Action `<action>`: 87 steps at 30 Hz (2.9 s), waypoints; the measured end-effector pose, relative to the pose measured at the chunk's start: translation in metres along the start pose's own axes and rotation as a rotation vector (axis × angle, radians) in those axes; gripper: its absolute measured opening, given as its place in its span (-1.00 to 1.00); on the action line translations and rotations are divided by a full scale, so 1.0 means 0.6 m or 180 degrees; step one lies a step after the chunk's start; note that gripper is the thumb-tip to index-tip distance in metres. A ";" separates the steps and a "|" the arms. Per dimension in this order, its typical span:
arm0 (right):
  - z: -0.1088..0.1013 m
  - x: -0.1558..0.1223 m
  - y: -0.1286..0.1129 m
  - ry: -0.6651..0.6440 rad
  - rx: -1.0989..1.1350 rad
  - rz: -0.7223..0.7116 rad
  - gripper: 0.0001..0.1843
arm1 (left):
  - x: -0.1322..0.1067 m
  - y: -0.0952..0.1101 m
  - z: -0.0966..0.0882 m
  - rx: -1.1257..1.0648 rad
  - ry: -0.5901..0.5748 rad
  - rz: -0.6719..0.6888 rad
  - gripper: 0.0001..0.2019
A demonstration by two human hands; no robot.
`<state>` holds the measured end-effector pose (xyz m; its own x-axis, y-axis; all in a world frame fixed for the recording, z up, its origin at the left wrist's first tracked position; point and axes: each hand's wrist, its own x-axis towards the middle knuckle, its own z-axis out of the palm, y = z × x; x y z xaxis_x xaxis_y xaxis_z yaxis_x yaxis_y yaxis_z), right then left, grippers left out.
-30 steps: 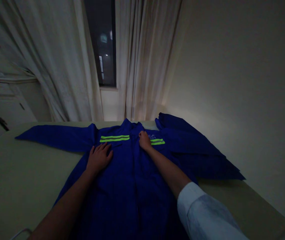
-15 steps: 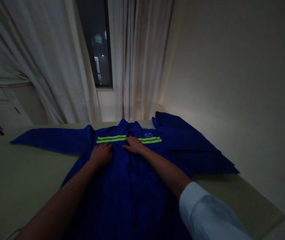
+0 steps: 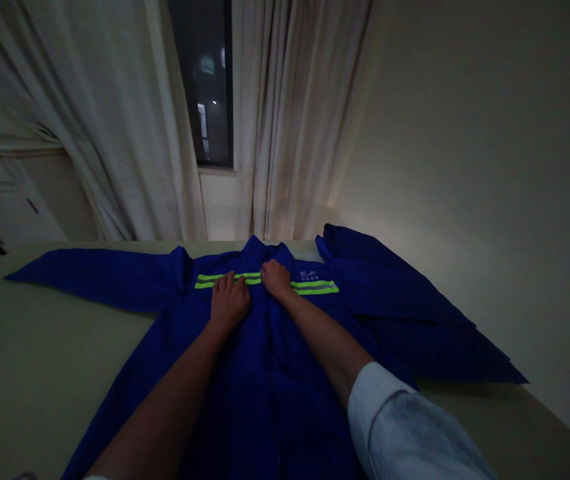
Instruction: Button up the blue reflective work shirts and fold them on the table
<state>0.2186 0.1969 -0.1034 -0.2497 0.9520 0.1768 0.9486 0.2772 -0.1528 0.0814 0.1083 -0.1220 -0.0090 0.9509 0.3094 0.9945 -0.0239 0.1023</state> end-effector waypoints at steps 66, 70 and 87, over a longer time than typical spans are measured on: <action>0.040 -0.023 0.044 0.0156 0.0995 -0.0333 -0.64 | 0.042 0.025 0.044 -0.0475 -0.0451 0.0322 -0.43; 0.044 -0.021 0.046 0.0270 0.1221 -0.0576 -0.63 | 0.042 0.025 0.046 -0.0471 -0.0436 0.0320 -0.43; 0.046 -0.016 0.047 0.0572 0.0963 -0.0909 -0.79 | 0.041 0.026 0.044 -0.0489 -0.0390 0.0332 -0.43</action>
<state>0.2422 0.1992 -0.1364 -0.4300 0.8017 0.4152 0.7404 0.5763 -0.3459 0.0997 0.1393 -0.1374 0.1153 0.9710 0.2096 0.9616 -0.1619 0.2214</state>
